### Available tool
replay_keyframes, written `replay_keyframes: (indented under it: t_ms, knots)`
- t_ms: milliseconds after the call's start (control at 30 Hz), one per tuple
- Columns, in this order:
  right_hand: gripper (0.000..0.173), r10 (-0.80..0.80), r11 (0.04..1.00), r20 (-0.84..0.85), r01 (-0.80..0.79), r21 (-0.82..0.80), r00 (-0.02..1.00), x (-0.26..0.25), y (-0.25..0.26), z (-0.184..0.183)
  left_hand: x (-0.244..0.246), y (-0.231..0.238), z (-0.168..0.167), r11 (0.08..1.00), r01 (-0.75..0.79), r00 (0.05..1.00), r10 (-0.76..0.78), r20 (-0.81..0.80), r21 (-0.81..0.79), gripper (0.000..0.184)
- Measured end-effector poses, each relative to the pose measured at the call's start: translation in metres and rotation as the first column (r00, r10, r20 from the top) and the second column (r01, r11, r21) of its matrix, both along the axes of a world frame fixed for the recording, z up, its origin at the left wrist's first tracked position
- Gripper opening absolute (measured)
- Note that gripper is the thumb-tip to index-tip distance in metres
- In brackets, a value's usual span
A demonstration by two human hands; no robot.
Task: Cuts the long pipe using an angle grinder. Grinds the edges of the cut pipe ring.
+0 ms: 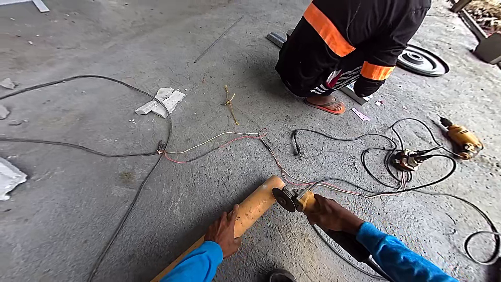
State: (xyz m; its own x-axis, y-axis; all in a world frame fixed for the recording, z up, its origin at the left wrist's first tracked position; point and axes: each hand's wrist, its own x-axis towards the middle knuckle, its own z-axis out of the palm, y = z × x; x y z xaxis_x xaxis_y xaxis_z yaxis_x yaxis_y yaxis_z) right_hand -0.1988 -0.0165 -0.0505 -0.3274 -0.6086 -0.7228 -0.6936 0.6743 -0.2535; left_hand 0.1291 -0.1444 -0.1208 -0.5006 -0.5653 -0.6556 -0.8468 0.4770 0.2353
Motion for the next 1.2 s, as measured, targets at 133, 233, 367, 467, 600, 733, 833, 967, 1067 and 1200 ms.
replay_keyframes:
  t_ms: [133, 233, 367, 467, 600, 733, 833, 967, 1067, 1200]
  knots:
    - [0.071, 0.011, 1.000, -0.012, -0.011, 0.011, 1.000, 0.000, -0.003, -0.001, 0.000, -0.001, 0.000, 1.000, 0.005, 1.000, -0.005, 0.002, 0.004, 0.108]
    - [0.070, 0.011, 1.000, -0.012, -0.011, 0.020, 1.000, 0.002, -0.006, 0.002, 0.000, 0.000, 0.001, 1.000, 0.006, 1.000, -0.006, 0.010, -0.001, 0.108]
    - [0.069, 0.009, 1.000, 0.000, -0.009, 0.019, 1.000, 0.003, -0.009, 0.003, -0.001, 0.001, 0.000, 1.000, 0.014, 1.000, -0.014, 0.013, -0.008, 0.108]
    - [0.071, 0.015, 0.999, -0.015, -0.015, 0.030, 1.000, 0.003, -0.010, 0.001, 0.000, 0.001, -0.001, 1.000, 0.017, 1.000, -0.016, 0.015, -0.015, 0.108]
    - [0.072, 0.021, 0.999, -0.028, -0.020, 0.042, 0.999, 0.003, -0.010, -0.001, -0.001, 0.002, -0.001, 1.000, 0.018, 1.000, -0.018, 0.007, -0.013, 0.108]
    - [0.068, 0.023, 0.999, -0.019, -0.023, 0.039, 1.000, 0.006, -0.016, 0.004, -0.001, 0.004, -0.002, 1.000, 0.024, 1.000, -0.024, 0.014, -0.019, 0.106]
    - [0.065, 0.029, 0.999, -0.011, -0.029, 0.034, 1.000, 0.006, -0.023, 0.007, -0.001, 0.005, -0.002, 0.999, 0.030, 0.999, -0.029, 0.022, -0.023, 0.106]
    - [0.064, 0.026, 1.000, -0.014, -0.026, 0.018, 1.000, 0.007, -0.028, 0.005, -0.002, 0.007, -0.002, 0.999, 0.028, 0.999, -0.027, 0.026, -0.033, 0.107]
    - [0.065, 0.032, 0.999, -0.033, -0.031, 0.016, 0.999, 0.008, -0.030, 0.002, -0.002, 0.007, -0.001, 1.000, 0.022, 0.999, -0.021, 0.028, -0.018, 0.106]
    - [0.069, 0.042, 0.999, -0.027, -0.042, 0.027, 0.999, 0.007, -0.028, -0.002, -0.002, 0.008, -0.001, 0.999, 0.030, 0.999, -0.029, 0.033, -0.030, 0.106]
